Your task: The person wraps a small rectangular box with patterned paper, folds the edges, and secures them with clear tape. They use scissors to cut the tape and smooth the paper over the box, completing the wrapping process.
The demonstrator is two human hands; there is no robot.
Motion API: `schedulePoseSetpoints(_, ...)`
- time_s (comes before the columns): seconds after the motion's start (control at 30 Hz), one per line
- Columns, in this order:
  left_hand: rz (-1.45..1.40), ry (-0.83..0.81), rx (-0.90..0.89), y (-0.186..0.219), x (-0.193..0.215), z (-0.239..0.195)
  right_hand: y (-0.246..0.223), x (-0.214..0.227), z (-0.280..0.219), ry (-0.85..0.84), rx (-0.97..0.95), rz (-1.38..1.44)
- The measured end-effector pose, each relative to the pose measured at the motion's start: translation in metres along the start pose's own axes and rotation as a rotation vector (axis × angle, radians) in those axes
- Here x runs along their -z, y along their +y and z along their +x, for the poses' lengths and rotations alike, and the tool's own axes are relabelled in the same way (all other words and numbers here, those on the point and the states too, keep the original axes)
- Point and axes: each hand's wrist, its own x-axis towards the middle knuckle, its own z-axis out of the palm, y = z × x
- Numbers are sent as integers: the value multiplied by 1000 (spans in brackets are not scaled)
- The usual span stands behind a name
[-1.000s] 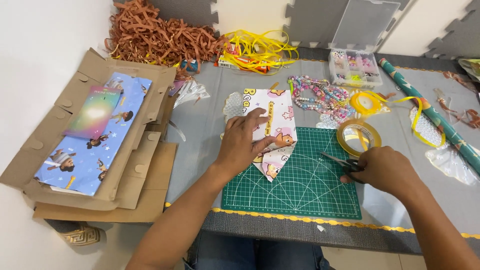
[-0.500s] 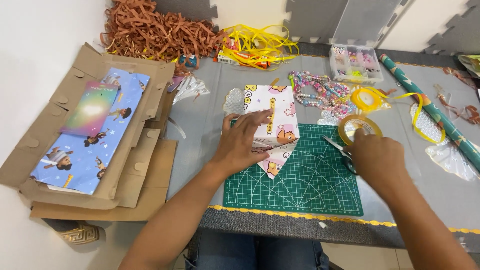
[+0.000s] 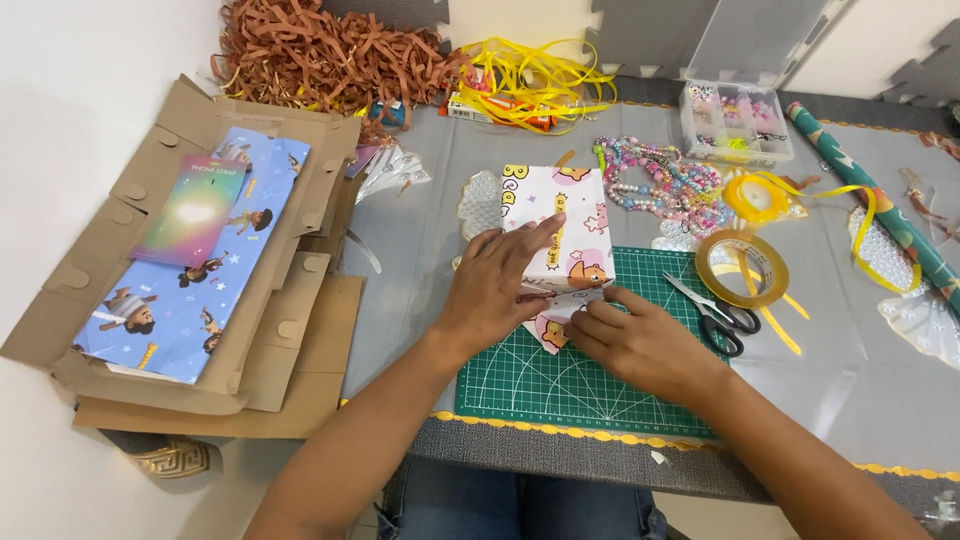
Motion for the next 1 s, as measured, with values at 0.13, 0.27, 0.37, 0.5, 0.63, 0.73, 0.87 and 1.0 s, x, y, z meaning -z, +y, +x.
schedulePoseSetpoints(0.13,25,11,-13,1,1,0,-6,-10,-3,-11,-4,-83)
schedulePoseSetpoints(0.27,88,-5,-25,1,2,-1,-13,-17,-1,22,-106,-134)
schedulePoseSetpoints(0.37,133,15,-37,2,2,1,-16,-19,3,85,-136,-153)
schedulePoseSetpoints(0.5,157,45,-58,1,2,1,-19,-35,2,153,-133,-193)
schedulePoseSetpoints(0.63,141,36,-76,1,9,3,-15,-31,9,239,-191,-261)
schedulePoseSetpoints(0.73,104,85,-104,3,17,4,-14,-36,16,405,-257,-219)
schedulePoseSetpoints(0.87,68,-61,-108,14,32,3,-6,-38,29,616,-371,-144)
schedulePoseSetpoints(1.0,236,-32,-109,0,6,1,-1,-42,27,668,-370,-119)
